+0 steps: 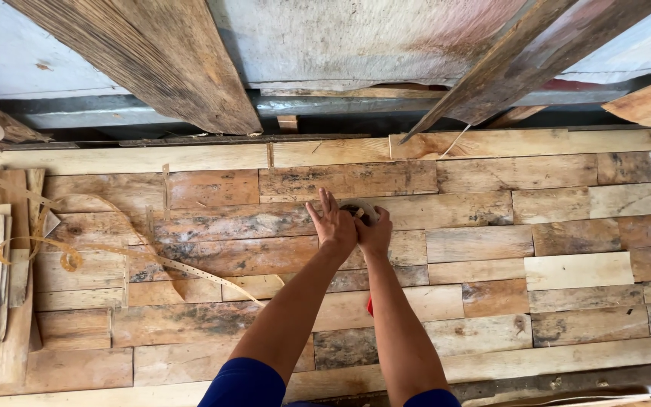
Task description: The person is applying edge banding or veneer strips to the edges of wooden slats as part of a panel assembly.
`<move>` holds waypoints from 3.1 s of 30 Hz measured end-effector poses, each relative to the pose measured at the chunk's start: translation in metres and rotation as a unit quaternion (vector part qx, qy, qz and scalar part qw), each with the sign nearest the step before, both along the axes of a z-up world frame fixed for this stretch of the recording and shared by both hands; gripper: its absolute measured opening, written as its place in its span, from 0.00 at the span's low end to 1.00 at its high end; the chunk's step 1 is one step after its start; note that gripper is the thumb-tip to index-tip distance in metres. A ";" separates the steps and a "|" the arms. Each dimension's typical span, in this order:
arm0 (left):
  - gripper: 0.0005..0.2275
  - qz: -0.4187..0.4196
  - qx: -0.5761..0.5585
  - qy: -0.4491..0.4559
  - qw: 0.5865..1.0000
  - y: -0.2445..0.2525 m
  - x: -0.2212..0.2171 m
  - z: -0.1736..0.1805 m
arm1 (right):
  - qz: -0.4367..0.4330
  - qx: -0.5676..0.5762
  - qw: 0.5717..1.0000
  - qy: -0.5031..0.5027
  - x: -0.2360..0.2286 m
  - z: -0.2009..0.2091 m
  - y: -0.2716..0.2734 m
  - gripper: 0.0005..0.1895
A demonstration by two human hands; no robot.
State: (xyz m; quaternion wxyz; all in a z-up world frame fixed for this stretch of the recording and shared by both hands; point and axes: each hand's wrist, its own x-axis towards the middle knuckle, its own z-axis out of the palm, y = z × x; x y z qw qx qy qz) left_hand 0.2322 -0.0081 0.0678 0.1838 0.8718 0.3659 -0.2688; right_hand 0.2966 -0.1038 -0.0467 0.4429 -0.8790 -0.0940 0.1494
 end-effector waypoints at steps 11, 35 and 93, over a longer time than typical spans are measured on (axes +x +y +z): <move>0.20 0.061 -0.027 -0.073 0.995 0.000 -0.013 -0.027 | -0.030 -0.030 0.998 0.043 -0.004 0.017 0.010 0.43; 0.10 0.335 -0.128 -0.334 0.871 0.000 -0.117 -0.031 | 0.070 0.091 0.988 -0.102 -0.033 0.062 -0.005 0.16; 0.30 0.102 0.024 -0.267 0.958 0.191 -0.166 -0.090 | 0.171 -0.012 0.978 0.122 -0.105 0.035 0.200 0.08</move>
